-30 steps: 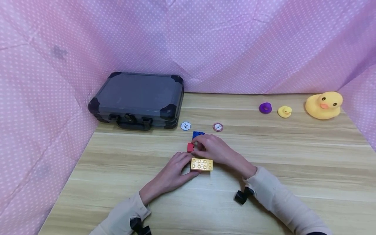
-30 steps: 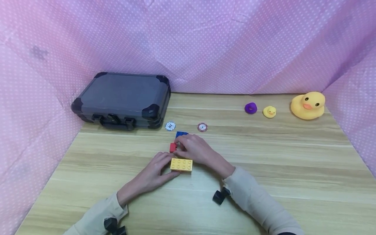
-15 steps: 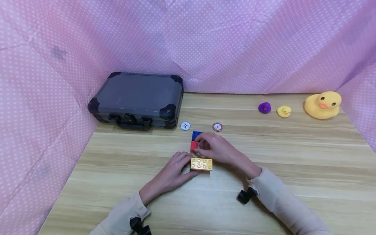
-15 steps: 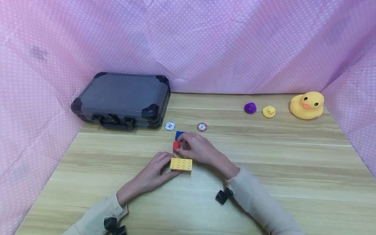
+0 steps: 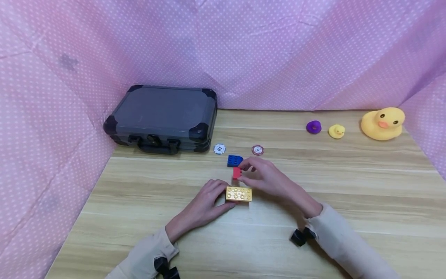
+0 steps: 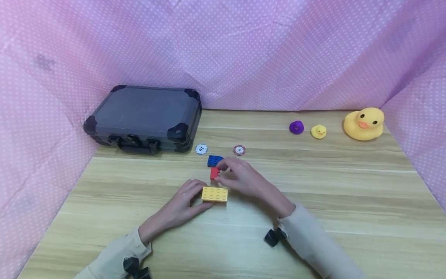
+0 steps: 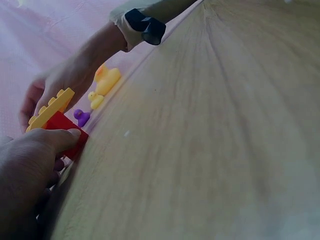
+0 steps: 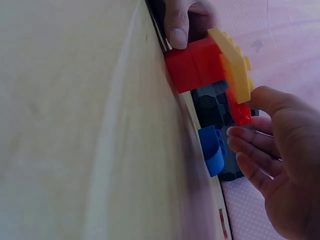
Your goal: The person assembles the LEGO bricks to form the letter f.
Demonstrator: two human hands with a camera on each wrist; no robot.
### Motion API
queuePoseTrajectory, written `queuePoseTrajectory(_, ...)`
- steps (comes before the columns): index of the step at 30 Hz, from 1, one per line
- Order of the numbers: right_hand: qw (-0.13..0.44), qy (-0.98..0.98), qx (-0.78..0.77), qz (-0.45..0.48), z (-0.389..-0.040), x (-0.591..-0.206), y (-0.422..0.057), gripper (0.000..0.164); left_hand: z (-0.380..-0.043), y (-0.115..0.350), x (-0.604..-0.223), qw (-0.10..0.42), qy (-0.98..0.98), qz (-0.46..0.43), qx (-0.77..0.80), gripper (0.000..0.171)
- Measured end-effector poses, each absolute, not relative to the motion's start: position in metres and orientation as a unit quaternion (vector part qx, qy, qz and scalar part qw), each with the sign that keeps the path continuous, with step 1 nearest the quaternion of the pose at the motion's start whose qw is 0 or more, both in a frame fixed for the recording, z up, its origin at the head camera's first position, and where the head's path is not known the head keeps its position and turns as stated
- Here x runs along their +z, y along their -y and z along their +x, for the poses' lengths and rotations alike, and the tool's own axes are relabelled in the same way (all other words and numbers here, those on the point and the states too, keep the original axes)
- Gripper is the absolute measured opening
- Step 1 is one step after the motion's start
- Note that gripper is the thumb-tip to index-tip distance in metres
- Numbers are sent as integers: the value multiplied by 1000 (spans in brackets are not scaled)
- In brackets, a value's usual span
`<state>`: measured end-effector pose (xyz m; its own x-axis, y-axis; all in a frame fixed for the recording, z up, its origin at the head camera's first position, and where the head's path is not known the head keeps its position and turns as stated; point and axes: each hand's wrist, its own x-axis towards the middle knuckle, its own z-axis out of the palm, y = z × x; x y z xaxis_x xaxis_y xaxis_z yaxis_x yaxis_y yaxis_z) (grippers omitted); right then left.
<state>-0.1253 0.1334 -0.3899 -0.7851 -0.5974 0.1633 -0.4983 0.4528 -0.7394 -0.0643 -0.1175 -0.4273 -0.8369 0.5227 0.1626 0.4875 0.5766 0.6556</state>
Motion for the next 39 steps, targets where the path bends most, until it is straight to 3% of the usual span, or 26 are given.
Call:
queuePoseTrajectory(7, 13, -827, -431, -360, -119, -384, -138, 26, -66, 117, -429, 22, -888, 283, 362, 33)
queuePoseTrajectory(24, -37, -787, -437, -433, -102, -383, -142, 33, -67, 117, -429, 36, -890, 275, 361, 34)
queuePoseTrajectory(39, -42, -788, -428, -441, -96, -388, -138, 38, -68, 117, -428, 31, -888, 281, 362, 34)
